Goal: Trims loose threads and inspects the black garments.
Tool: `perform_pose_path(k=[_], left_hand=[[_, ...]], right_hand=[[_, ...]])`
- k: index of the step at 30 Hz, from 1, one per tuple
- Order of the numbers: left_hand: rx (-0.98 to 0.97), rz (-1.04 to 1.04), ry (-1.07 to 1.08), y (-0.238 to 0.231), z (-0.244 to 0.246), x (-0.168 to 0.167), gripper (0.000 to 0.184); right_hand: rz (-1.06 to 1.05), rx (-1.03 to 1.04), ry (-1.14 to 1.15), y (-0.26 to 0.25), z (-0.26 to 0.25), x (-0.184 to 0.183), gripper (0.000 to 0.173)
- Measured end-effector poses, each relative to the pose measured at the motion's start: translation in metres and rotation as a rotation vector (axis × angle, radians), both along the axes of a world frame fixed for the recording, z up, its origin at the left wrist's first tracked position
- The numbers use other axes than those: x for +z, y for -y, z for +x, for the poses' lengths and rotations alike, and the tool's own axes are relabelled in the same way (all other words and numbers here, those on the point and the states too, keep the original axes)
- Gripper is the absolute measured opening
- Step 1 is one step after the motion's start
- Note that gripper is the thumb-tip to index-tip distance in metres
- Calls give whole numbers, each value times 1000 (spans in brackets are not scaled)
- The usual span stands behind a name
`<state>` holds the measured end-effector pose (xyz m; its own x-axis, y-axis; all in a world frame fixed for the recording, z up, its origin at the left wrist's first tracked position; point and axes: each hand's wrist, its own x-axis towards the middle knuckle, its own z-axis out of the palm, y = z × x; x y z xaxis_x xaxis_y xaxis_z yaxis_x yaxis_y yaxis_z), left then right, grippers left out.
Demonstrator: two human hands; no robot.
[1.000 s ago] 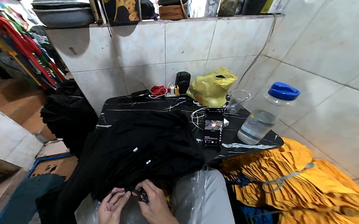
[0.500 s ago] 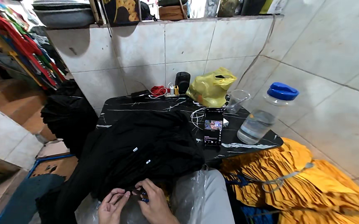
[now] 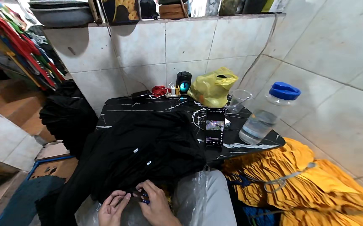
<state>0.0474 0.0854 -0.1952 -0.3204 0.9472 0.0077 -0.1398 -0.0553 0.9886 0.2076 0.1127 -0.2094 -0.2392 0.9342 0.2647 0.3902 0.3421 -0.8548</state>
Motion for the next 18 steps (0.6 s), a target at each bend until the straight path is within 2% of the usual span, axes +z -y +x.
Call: perform_pose_path(k=[12, 18], left_hand=[[12, -2, 18, 1, 2, 1, 21], [33, 62, 31, 1, 7, 4, 19]], right_hand=[[0, 6, 1, 0, 0, -2, 27], [-21, 15, 9, 0, 0, 0, 30]])
